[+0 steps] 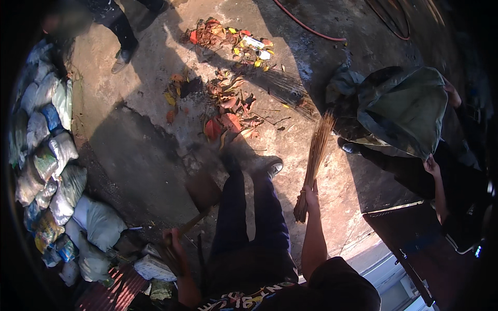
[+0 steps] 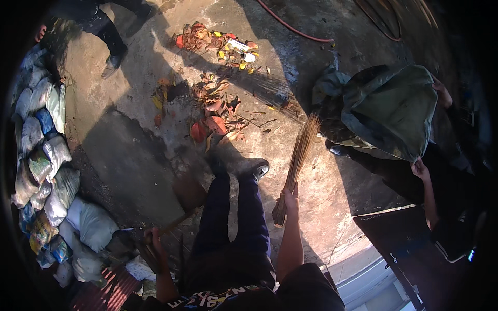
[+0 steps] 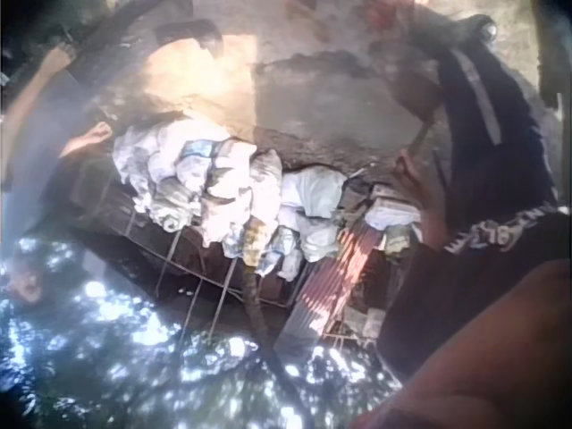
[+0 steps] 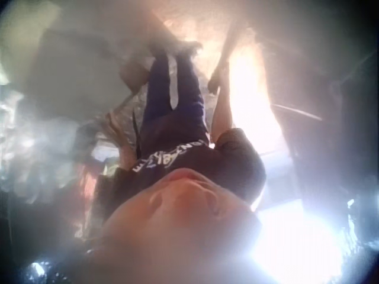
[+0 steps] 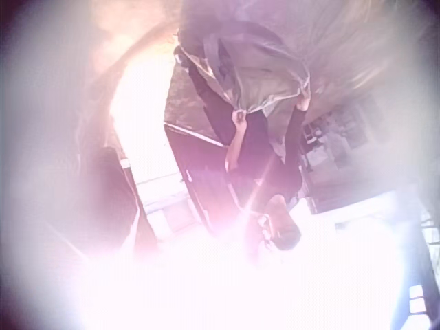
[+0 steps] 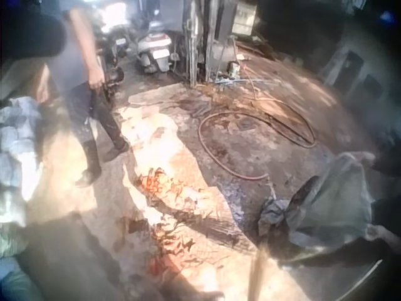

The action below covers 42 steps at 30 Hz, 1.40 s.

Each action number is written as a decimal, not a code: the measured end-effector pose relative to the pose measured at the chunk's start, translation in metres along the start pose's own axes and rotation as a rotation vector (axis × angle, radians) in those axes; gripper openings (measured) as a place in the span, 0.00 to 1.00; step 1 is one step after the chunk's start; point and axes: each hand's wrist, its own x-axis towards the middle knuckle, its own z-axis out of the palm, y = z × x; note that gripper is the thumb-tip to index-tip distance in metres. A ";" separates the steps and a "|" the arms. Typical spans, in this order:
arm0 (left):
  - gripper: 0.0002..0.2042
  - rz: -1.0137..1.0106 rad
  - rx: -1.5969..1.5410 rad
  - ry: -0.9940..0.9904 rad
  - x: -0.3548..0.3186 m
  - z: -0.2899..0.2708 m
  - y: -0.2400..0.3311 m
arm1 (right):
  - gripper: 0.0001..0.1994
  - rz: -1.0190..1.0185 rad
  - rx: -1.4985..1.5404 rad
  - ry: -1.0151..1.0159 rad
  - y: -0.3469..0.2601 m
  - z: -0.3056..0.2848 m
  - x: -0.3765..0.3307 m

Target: The person sweeps a pile of leaves and debris on a concrete floor using a broom and dustpan. Another person holds a large green bag open while the person transfers the swept debris into it.

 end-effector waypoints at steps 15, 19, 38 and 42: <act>0.12 -0.695 -0.745 -0.008 0.032 0.049 -0.036 | 0.25 0.065 -0.085 -0.231 -0.009 0.103 -0.082; 0.11 -0.754 -0.906 0.089 0.023 0.060 -0.046 | 0.15 0.246 -0.049 -0.175 0.023 0.060 -0.085; 0.04 -0.873 -1.188 0.197 0.025 0.106 -0.059 | 0.16 0.185 0.109 -0.560 -0.087 0.279 -0.065; 0.05 -0.937 -1.140 0.230 0.004 0.122 -0.067 | 0.19 0.083 -0.176 -0.449 -0.088 0.211 -0.133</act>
